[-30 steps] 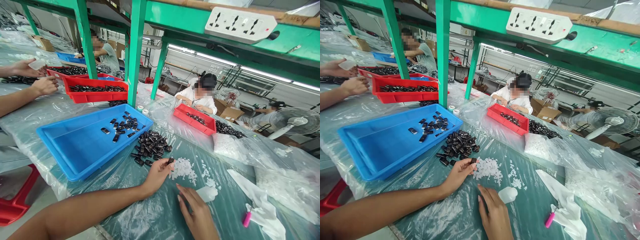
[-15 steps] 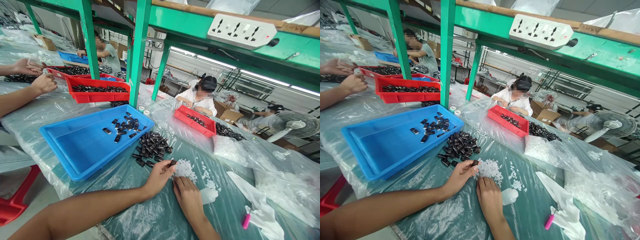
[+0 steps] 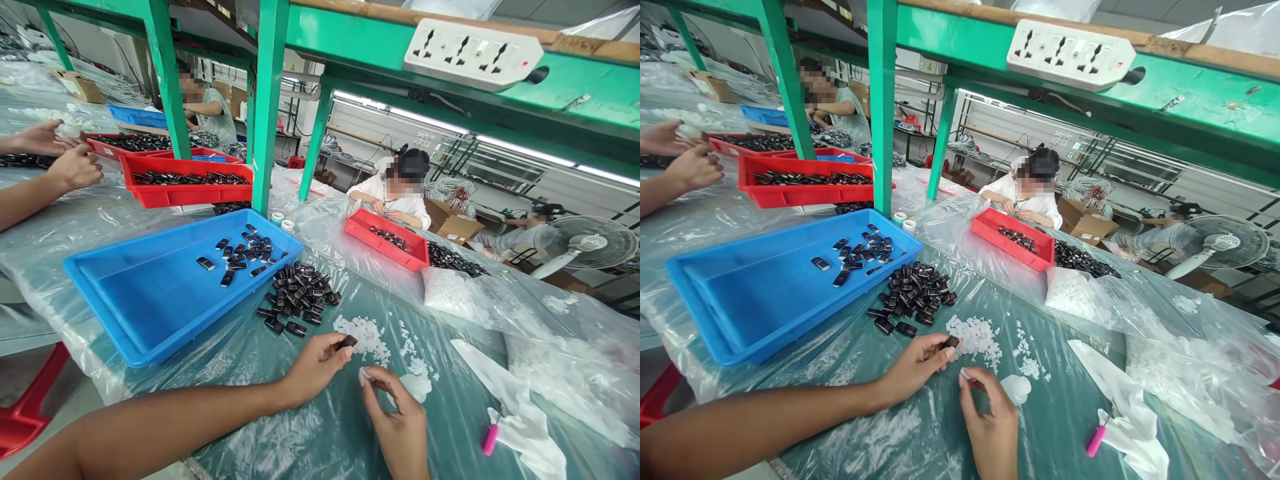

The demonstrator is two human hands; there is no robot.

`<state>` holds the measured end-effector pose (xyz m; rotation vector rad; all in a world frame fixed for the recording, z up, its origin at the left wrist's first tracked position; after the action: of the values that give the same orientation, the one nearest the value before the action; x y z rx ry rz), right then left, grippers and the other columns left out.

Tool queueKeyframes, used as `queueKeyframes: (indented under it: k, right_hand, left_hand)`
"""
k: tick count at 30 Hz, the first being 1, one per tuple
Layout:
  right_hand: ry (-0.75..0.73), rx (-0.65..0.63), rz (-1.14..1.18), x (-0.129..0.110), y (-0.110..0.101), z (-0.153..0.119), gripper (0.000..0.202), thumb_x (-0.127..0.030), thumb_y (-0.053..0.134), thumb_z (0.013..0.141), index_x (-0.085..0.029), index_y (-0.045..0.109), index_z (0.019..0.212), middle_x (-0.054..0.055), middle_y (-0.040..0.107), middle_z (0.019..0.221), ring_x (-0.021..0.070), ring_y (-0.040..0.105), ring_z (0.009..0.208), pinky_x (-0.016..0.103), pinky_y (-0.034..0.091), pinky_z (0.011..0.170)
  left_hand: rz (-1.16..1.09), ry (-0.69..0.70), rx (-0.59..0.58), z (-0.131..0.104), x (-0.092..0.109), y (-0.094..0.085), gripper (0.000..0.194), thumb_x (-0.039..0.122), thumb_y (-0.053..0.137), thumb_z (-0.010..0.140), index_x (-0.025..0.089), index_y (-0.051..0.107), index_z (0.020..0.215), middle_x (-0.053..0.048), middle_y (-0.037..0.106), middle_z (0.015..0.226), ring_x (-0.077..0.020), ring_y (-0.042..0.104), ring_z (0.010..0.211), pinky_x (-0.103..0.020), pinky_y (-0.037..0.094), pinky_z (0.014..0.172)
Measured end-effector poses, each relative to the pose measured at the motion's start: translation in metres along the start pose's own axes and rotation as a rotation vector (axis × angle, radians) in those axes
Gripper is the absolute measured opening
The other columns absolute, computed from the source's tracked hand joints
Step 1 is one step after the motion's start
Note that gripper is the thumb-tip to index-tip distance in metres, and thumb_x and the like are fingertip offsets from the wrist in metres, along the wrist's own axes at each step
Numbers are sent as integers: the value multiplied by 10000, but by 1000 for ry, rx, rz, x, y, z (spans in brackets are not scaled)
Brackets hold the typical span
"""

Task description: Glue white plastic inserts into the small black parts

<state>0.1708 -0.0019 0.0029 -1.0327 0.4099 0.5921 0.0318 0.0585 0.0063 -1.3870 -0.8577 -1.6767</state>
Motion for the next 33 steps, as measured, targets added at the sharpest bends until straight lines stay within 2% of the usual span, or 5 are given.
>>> queueKeyframes:
  k: [7, 15, 22, 26, 33]
  right_hand:
    - [512, 175, 492, 16, -9, -7, 292, -424, 668, 717, -218, 719, 919, 44, 714, 966, 236, 653, 925, 283, 532, 763]
    - [502, 122, 439, 9, -6, -10, 288, -448, 650, 722, -234, 726, 900, 59, 706, 985, 286, 616, 984, 328, 529, 736]
    - [449, 95, 492, 5, -4, -9, 260, -427, 646, 730, -269, 733, 918, 37, 685, 1053, 272, 566, 1091, 382, 452, 922]
    - [503, 80, 598, -4, 1, -9, 315, -444, 617, 756, -283, 703, 1012, 32, 613, 1196, 273, 479, 1194, 396, 446, 943]
    - [609, 120, 701, 0, 10, -17, 361, -470, 655, 718, -262, 707, 1009, 39, 636, 1159, 284, 506, 1166, 396, 442, 945]
  left_hand:
    - [13, -53, -245, -6, -10, 19, 420, 500, 456, 868, 113, 598, 789, -24, 513, 680, -119, 438, 585, -224, 331, 547]
    - [136, 31, -305, -8, -2, 22, 390, 403, 432, 899, 170, 350, 599, 35, 257, 583, -94, 252, 529, -240, 189, 500]
    - [238, 109, -281, -8, 3, 19, 364, 340, 428, 906, 169, 326, 602, 39, 259, 573, -91, 261, 525, -239, 179, 492]
    - [127, 93, -303, -8, 1, 19, 362, 379, 418, 909, 156, 414, 624, 36, 315, 575, -90, 289, 527, -226, 205, 488]
    - [-48, 27, -335, -7, -10, 20, 417, 468, 421, 896, 141, 485, 647, 32, 384, 558, -78, 321, 482, -212, 239, 478]
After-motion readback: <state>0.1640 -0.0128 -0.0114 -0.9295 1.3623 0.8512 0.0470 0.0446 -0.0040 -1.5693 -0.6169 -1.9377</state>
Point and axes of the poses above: each hand's wrist, its own z-axis towards the middle knuckle, its own y-axis out of the palm, x = y × z, the point moved 6 cm from there along z, towards the middle knuckle
